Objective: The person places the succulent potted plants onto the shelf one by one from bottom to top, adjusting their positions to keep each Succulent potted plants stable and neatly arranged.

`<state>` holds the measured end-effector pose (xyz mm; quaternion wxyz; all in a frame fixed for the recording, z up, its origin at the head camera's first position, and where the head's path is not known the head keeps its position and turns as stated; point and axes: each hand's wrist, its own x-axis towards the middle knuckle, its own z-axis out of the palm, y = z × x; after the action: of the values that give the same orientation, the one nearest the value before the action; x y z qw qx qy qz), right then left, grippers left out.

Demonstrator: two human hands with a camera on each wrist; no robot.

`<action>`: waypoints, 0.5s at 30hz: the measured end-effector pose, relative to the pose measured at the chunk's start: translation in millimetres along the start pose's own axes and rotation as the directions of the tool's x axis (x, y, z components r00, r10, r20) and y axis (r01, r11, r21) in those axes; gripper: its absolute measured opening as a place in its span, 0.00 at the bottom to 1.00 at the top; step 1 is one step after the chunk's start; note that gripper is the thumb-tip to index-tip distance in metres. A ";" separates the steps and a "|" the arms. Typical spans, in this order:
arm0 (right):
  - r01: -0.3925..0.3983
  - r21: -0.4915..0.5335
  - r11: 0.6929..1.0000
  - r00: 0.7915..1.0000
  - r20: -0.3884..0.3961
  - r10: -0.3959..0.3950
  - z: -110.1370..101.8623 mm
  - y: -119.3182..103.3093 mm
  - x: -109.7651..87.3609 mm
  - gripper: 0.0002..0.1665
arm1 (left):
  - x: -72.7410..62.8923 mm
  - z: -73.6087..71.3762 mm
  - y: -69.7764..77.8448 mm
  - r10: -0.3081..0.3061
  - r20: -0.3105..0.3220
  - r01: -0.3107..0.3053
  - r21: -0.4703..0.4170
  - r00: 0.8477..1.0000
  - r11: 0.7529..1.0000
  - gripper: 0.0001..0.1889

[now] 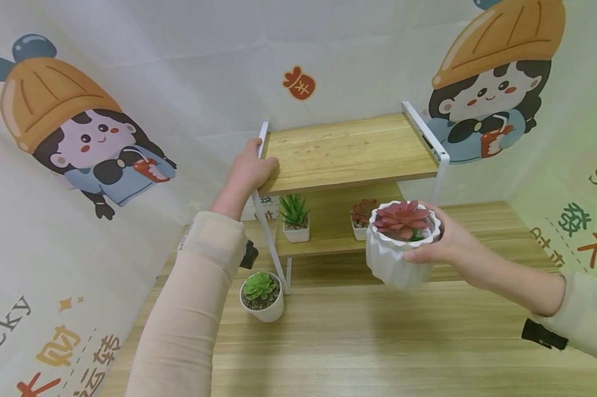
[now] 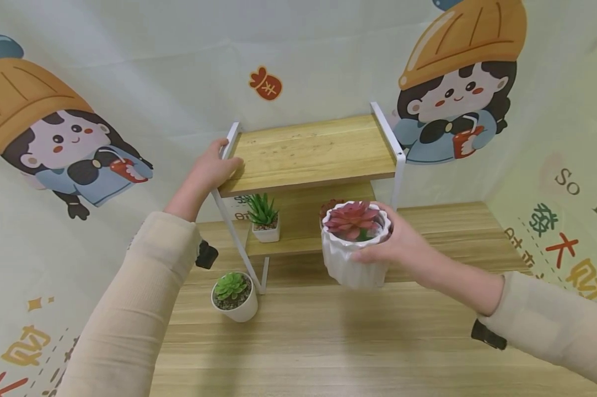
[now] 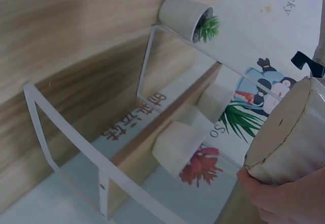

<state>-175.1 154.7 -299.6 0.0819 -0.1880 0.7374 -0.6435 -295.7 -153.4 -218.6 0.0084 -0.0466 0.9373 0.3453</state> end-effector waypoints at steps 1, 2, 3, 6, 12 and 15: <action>0.004 0.007 1.000 1.000 0.002 -0.004 -1.4 -2.8 1.7 0.38 | 0.0 0.1 0.1 -0.001 0.000 0.001 0.000 1.000 1.000 0.37; 0.003 0.012 1.000 1.000 0.000 -0.003 -2.7 -5.5 3.3 0.38 | 0.2 0.1 0.1 -0.001 -0.002 0.001 -0.002 1.000 1.000 0.37; 0.003 0.014 1.000 1.000 -0.001 -0.003 -3.9 -8.5 4.8 0.38 | 0.2 0.0 0.1 -0.001 -0.001 0.001 -0.004 1.000 1.000 0.37; 0.003 0.019 1.000 1.000 -0.012 -0.003 -6.4 -17.1 8.8 0.38 | 0.7 -0.1 -0.1 0.001 -0.002 -0.001 0.000 1.000 1.000 0.37; -0.019 -0.029 0.999 0.999 -0.038 0.017 -9.6 -37.4 19.7 0.39 | -0.2 -0.6 0.5 0.005 0.005 -0.005 -0.006 1.000 1.000 0.37; -0.032 -0.063 0.997 0.998 -0.052 0.029 -10.3 -47.0 25.1 0.41 | -0.6 -0.7 0.6 0.001 0.009 -0.001 -0.004 1.000 1.000 0.38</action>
<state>-193.7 149.9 -248.9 0.0668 -0.1625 0.7624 -0.6228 -295.1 -153.4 -217.6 0.0124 -0.0443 0.9365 0.3475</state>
